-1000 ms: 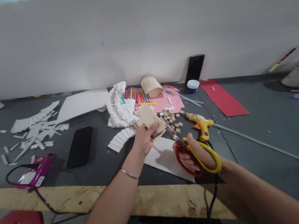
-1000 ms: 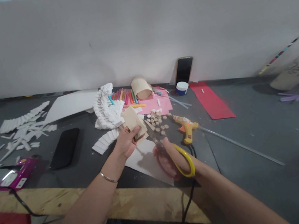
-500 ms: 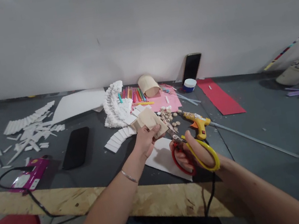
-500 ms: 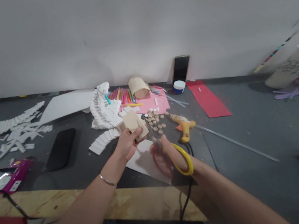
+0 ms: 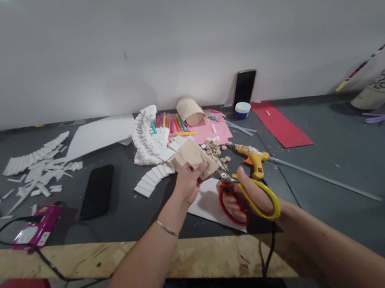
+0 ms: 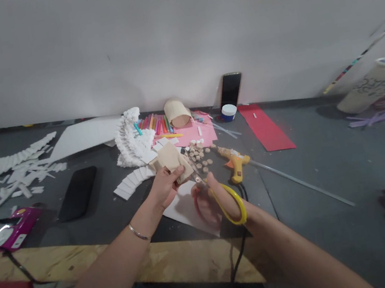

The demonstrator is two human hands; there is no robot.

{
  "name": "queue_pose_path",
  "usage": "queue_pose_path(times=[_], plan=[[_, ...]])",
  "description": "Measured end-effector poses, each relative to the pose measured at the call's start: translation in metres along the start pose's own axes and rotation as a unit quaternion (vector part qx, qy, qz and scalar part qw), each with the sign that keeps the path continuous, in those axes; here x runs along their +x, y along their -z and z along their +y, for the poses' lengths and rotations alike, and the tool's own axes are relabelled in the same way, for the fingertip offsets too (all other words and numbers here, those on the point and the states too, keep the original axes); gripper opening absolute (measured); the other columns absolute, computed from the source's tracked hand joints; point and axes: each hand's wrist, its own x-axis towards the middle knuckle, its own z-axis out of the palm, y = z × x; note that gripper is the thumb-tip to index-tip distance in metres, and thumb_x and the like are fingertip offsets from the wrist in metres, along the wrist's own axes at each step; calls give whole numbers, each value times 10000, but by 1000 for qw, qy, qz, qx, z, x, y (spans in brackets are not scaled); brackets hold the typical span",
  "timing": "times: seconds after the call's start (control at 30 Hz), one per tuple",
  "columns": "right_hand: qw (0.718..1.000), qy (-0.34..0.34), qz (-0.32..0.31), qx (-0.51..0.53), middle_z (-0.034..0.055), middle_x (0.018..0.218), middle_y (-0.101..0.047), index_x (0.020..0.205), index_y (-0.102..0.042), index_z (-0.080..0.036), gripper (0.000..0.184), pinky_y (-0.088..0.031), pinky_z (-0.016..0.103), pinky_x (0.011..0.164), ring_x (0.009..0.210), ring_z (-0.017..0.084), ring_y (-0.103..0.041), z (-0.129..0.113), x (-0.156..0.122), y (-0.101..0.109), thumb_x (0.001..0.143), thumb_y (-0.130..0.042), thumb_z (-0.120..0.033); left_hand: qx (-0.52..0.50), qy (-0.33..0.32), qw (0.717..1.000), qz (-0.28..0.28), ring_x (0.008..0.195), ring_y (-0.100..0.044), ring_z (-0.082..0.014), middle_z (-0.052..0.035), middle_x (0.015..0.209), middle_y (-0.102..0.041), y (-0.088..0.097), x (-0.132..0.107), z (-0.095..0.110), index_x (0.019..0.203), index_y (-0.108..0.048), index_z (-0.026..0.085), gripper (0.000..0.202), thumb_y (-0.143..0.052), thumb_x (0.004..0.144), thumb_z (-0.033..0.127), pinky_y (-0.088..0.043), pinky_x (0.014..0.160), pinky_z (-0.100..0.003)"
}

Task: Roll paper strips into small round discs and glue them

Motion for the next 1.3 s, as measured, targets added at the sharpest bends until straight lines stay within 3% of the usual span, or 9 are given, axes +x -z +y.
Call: queue_pose_path(times=[0.17, 0.53, 0.7, 0.87, 1.1, 1.3], plan=[[1000, 8, 17, 4, -75, 514, -354, 841, -518, -193, 676, -323, 186, 308, 366, 79, -334, 2, 0, 3, 765, -350, -844, -10, 0, 1000, 2, 724, -682, -166, -63, 847, -741, 0, -1, 1, 902, -704, 127, 402, -885, 556, 223, -561, 683, -286], [994, 60, 81, -28, -113, 479, -296, 808, -523, -184, 671, -246, 156, 244, 303, 35, -228, 9, 1, -3, 710, -467, -845, -12, -15, 1000, -24, 751, -695, -178, -74, 898, -746, 2, -1, 0, 915, -697, 120, 403, -878, 575, 239, -561, 673, -280], [994, 62, 81, -34, -110, 469, -301, 790, -516, -182, 680, -243, 161, 241, 300, 38, -234, 9, 1, -4, 706, -460, -854, -64, -25, 997, -28, 902, -703, -200, -73, 973, -747, 0, -2, 3, 966, -686, 154, 377, -843, 648, 284, -556, 850, -324], [996, 56, 68, -33, -110, 479, -296, 827, -514, -186, 677, -240, 162, 249, 310, 42, -229, 13, 1, -2, 722, -441, -851, -77, -29, 997, 10, 863, -709, -201, -69, 913, -756, 2, 1, 6, 934, -697, 133, 337, -837, 650, 251, -547, 873, -333], [999, 0, 39, -14, -81, 514, -384, 874, -495, -200, 712, -286, 175, 300, 362, 69, -326, 8, 1, -5, 676, -437, -881, -57, -16, 998, -1, 770, -706, -197, -66, 834, -755, 2, -1, 2, 905, -703, 111, 418, -885, 563, 269, -546, 846, -355], [999, 30, -20, -9, -65, 522, -423, 934, -488, -218, 709, -351, 229, 347, 387, 116, -414, 9, 2, -1, 716, -361, -880, -46, -10, 999, 1, 736, -698, -185, -66, 812, -755, -4, -6, -1, 895, -704, 113, 449, -902, 528, 277, -557, 814, -340]])
